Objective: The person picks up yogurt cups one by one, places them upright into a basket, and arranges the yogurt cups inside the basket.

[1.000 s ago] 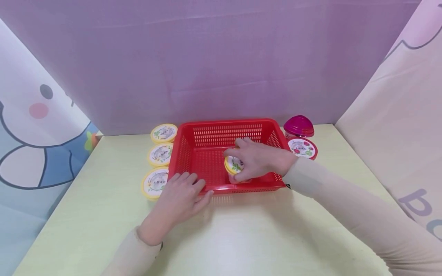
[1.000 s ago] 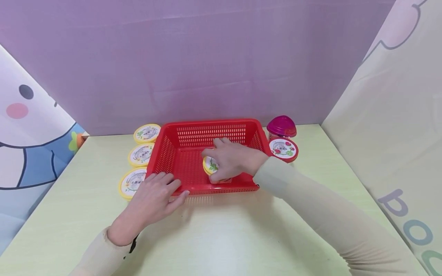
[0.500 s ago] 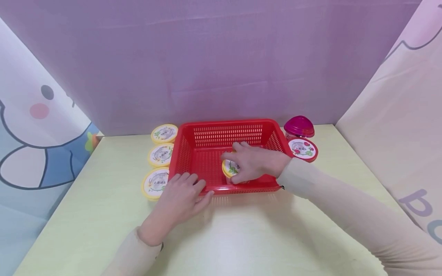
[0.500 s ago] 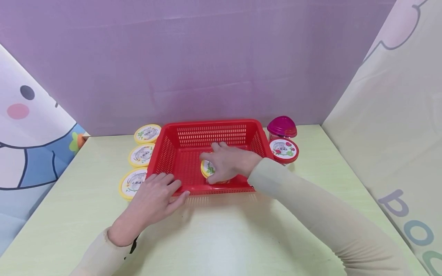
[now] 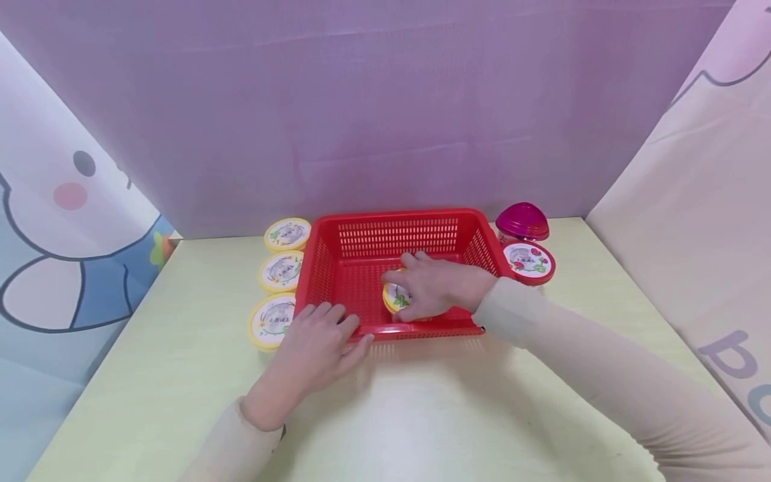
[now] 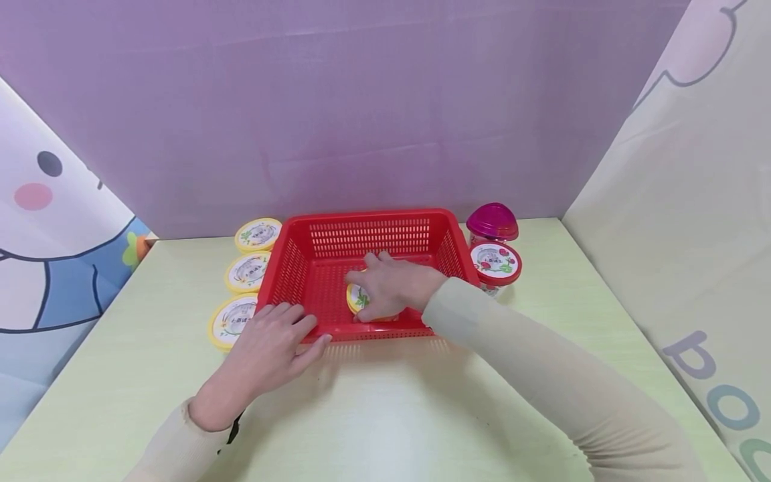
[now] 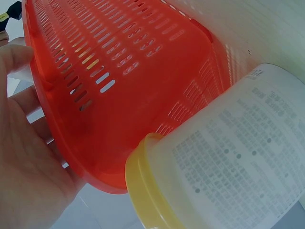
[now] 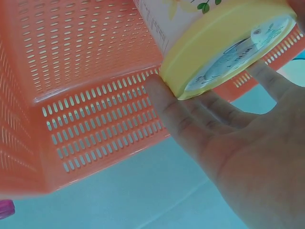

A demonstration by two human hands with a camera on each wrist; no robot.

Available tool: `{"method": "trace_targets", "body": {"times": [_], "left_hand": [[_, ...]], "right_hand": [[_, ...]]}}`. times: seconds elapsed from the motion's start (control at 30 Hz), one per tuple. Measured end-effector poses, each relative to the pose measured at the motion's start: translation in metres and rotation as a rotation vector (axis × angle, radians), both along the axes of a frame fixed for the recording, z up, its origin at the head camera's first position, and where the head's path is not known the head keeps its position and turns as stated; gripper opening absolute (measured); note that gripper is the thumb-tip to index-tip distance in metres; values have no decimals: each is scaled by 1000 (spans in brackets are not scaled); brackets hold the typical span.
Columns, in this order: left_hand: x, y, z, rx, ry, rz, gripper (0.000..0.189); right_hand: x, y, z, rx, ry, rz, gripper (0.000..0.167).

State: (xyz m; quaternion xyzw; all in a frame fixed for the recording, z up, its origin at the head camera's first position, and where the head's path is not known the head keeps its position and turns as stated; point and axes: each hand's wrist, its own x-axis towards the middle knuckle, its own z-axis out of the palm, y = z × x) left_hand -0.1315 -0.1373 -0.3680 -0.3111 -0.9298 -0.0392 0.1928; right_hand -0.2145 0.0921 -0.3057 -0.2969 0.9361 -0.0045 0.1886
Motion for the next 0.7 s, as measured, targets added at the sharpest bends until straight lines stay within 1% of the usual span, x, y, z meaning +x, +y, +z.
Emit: {"method": "trace_targets", "body": {"times": [0.2,0.4,0.57,0.7], "left_hand": [[0,0,1,-4,3,-3,32],[1,0,2,3,-4,4,32],[1,1,2,-6,0,2,33],[1,0,1,-3,-6,8,33]], "right_hand": [[0,-2,-1,17,-10,-17,90],[1,-2,-1,3,-35,-17,89],[3,1,0,-14,-74,-46,93],[4,3,3,-30,-80,-61,95]]}}
